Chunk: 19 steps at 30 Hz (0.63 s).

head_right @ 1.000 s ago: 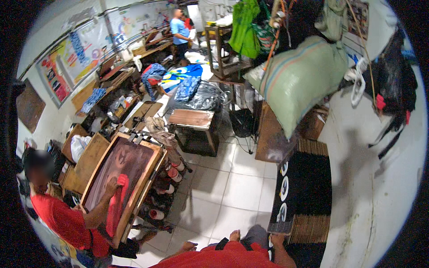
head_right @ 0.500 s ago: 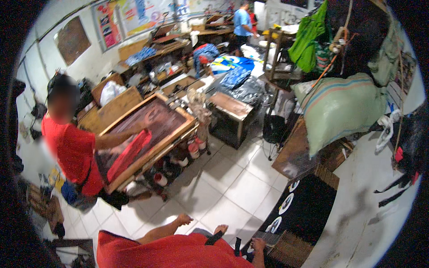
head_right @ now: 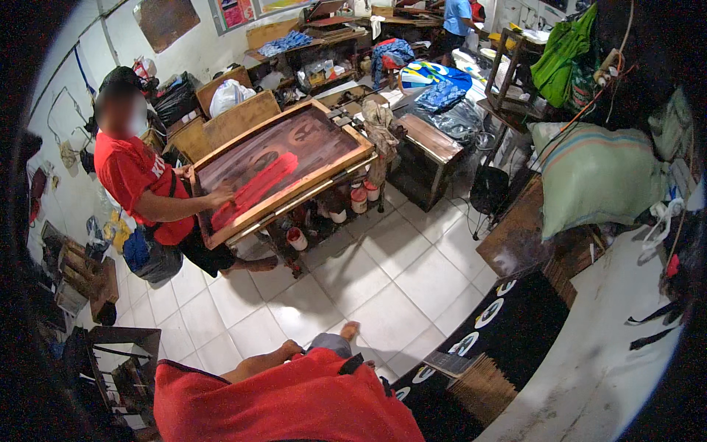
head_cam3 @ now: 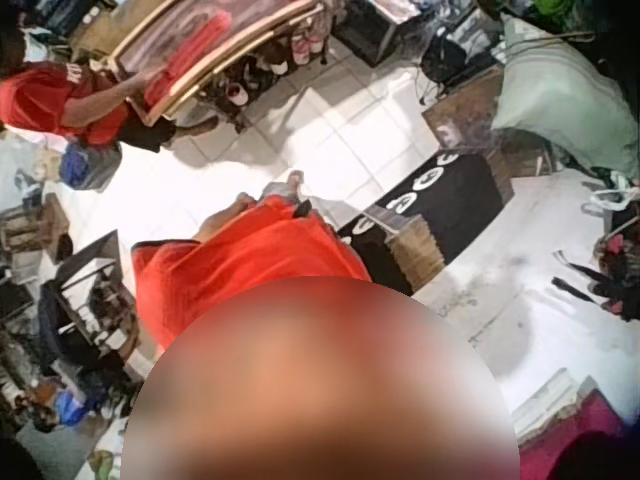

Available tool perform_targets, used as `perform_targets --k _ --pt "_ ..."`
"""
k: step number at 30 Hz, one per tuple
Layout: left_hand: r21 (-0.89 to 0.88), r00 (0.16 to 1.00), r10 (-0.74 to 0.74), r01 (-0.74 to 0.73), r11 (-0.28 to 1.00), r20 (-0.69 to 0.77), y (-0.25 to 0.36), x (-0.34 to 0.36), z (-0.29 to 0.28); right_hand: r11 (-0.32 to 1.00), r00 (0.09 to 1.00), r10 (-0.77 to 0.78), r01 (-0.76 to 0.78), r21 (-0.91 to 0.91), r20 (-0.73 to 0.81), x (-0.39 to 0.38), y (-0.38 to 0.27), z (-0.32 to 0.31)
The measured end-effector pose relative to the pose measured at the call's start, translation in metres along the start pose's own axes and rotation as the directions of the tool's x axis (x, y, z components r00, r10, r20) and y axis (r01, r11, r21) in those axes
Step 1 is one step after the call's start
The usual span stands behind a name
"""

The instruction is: The person assists in a screen-printing process by taking printed black fabric from a coworker and stacking it on a pile. The person repeatedly receives the fabric, aligns it, and places it on the stack.

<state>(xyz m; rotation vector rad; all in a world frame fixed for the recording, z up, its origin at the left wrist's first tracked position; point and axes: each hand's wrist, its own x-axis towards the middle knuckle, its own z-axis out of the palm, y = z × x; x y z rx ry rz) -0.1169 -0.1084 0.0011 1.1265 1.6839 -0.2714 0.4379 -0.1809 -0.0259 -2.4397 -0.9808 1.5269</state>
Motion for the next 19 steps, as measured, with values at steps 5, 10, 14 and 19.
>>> perform_targets --k 5,10,14,19 --pt "0.019 0.991 -0.056 0.059 0.998 -0.121 0.009 0.022 0.006 0.998 1.0 0.008 -0.009 0.067 0.009 0.0 -0.017 -0.016" --pt "-0.304 0.995 -0.073 0.051 0.951 -0.061 0.066 0.029 -0.037 0.965 0.997 0.068 -0.075 0.252 0.036 0.01 -0.054 -0.031" --pt "-0.618 0.982 0.013 -0.13 0.775 -0.189 0.088 0.011 -0.068 0.861 0.993 0.093 -0.113 0.496 0.066 0.024 -0.102 -0.04" --pt "-0.47 0.984 -0.04 -0.046 0.882 -0.172 0.083 -0.002 -0.089 0.767 0.993 -0.104 0.113 0.631 -0.052 0.021 -0.157 -0.023"
